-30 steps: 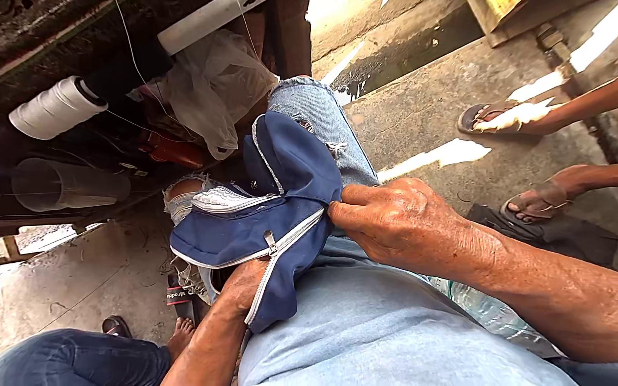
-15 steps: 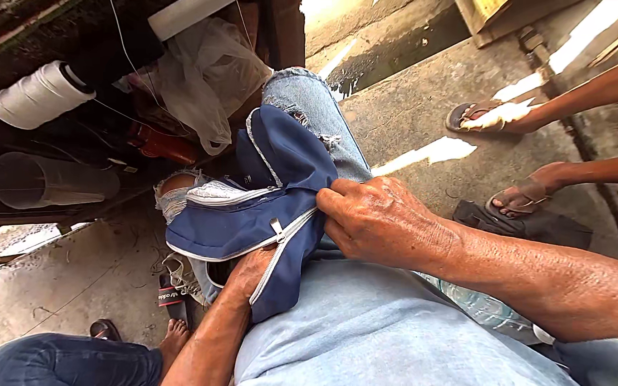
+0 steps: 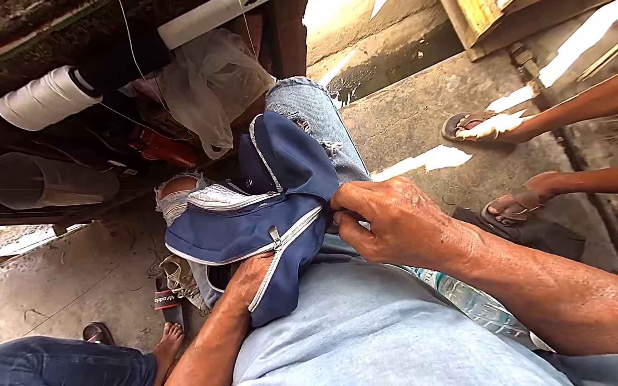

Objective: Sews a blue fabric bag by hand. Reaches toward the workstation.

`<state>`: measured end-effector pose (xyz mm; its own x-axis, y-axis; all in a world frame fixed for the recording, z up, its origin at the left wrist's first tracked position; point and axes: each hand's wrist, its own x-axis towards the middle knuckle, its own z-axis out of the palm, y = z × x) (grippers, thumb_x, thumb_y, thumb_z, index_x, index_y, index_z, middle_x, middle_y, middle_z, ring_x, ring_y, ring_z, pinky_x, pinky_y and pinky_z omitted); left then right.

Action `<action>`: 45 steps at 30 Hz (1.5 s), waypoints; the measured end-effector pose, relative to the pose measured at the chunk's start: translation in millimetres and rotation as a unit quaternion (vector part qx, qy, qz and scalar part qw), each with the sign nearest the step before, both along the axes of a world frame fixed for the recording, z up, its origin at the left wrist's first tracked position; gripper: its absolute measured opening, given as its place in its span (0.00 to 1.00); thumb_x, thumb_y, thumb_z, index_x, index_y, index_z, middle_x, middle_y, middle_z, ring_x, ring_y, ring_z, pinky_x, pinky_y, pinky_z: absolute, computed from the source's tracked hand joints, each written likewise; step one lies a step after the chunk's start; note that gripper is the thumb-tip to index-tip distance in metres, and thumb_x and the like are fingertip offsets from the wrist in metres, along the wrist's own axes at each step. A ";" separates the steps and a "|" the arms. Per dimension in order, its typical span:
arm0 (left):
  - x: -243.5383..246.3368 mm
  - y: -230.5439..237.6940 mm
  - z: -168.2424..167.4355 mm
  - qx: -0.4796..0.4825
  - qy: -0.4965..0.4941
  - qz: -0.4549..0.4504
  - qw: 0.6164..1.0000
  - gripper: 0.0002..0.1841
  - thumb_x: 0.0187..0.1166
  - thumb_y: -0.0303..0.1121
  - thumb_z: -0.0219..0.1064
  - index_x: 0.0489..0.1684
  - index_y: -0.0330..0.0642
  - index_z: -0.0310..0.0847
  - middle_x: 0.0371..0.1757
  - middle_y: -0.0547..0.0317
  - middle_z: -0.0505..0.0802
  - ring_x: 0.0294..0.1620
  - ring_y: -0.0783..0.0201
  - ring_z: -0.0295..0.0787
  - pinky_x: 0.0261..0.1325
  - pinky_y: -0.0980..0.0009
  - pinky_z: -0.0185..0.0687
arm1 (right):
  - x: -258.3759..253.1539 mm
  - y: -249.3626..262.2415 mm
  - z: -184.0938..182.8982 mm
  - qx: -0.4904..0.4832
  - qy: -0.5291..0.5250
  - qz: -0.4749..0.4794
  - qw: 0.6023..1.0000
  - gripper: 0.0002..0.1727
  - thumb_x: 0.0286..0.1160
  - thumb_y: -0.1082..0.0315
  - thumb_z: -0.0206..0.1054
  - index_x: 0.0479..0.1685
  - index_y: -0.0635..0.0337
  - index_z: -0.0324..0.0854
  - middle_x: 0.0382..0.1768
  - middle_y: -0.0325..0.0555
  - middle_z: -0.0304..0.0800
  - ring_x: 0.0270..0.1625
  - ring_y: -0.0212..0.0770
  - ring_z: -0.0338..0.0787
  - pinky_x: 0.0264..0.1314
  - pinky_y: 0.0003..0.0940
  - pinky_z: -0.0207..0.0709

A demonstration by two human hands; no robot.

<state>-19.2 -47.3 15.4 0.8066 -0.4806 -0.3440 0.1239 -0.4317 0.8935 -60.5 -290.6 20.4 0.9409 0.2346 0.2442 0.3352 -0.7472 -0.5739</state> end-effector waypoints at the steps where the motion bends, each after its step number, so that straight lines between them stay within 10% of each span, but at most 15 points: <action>1: 0.7 -0.4 -0.7 -0.004 0.008 0.003 1.000 0.11 0.81 0.20 0.57 0.27 0.31 0.82 0.27 0.70 0.86 0.35 0.94 0.79 0.48 0.94 0.72 | -0.1 3.3 -3.1 -0.024 -0.024 -0.002 0.999 0.07 0.67 0.67 0.62 0.27 0.57 0.83 0.19 0.39 0.78 0.18 0.35 0.78 0.16 0.33 0.63; 13: 4.4 1.1 -1.9 0.005 0.019 -0.012 1.000 0.11 0.82 0.23 0.58 0.29 0.33 0.84 0.29 0.72 0.88 0.38 0.94 0.80 0.50 0.93 0.73 | 10.2 14.9 -9.0 -0.009 0.006 -0.006 1.000 0.07 0.65 0.66 0.62 0.22 0.56 0.79 0.16 0.38 0.74 0.17 0.38 0.77 0.16 0.35 0.61; 19: 14.2 9.7 2.7 0.030 0.015 0.131 0.991 0.04 0.77 0.17 0.62 0.39 0.21 0.78 0.32 0.65 0.86 0.39 0.93 0.78 0.49 0.94 0.71 | 16.1 -1.1 4.2 0.136 0.027 0.046 0.989 0.06 0.70 0.70 0.63 0.30 0.58 0.86 0.19 0.31 0.79 0.21 0.20 0.75 0.21 0.18 0.66; 23: 6.2 32.2 -10.4 -0.119 0.018 0.113 0.986 0.08 0.71 0.23 0.72 0.41 0.48 0.87 0.38 0.80 0.95 0.46 0.88 0.90 0.57 0.86 0.85 | 17.8 -4.3 6.0 0.152 0.052 0.052 0.986 0.06 0.72 0.69 0.64 0.33 0.57 0.86 0.19 0.28 0.79 0.20 0.18 0.74 0.20 0.16 0.66; 26: 3.7 52.5 -22.0 -0.269 0.049 0.098 0.957 0.12 0.74 0.22 0.72 0.51 0.49 0.87 0.48 0.68 0.98 0.51 0.73 0.94 0.63 0.73 0.89 | 17.0 -5.2 6.9 0.150 0.060 0.070 0.984 0.08 0.77 0.67 0.63 0.33 0.56 0.86 0.20 0.28 0.79 0.22 0.19 0.75 0.21 0.16 0.67; 33: -1.9 89.6 -41.1 -0.498 0.200 -0.033 0.843 0.08 0.81 0.38 0.70 0.41 0.43 0.91 0.42 0.65 0.93 0.34 0.79 0.86 0.39 0.84 0.80 | 15.0 -4.9 12.9 0.031 0.093 0.095 0.991 0.08 0.80 0.62 0.60 0.38 0.50 0.84 0.23 0.27 0.79 0.25 0.23 0.78 0.23 0.23 0.70; 38: -3.3 84.0 -47.9 -0.649 0.224 0.029 0.727 0.09 0.78 0.28 0.69 0.50 0.35 0.89 0.65 0.42 0.90 0.40 0.59 0.94 0.39 0.72 0.90 | 18.0 -1.6 19.3 0.009 0.125 0.082 0.989 0.04 0.73 0.65 0.61 0.32 0.48 0.80 0.19 0.26 0.75 0.21 0.23 0.76 0.20 0.24 0.66; 40: -6.4 77.5 -47.7 -0.669 0.238 0.067 0.701 0.08 0.79 0.27 0.67 0.49 0.35 0.89 0.50 0.46 0.94 0.35 0.61 0.94 0.37 0.73 0.89 | 19.2 -0.1 18.4 0.037 0.131 0.074 0.988 0.04 0.70 0.67 0.62 0.30 0.48 0.80 0.18 0.26 0.74 0.20 0.22 0.75 0.19 0.23 0.65; 45: -4.4 74.1 -53.4 -0.495 0.173 0.038 0.850 0.07 0.83 0.30 0.67 0.50 0.42 0.90 0.43 0.59 0.96 0.38 0.74 0.92 0.43 0.81 0.87 | 19.5 0.7 13.7 0.085 0.123 0.053 0.987 0.05 0.71 0.67 0.62 0.30 0.49 0.81 0.17 0.26 0.75 0.20 0.20 0.74 0.19 0.21 0.65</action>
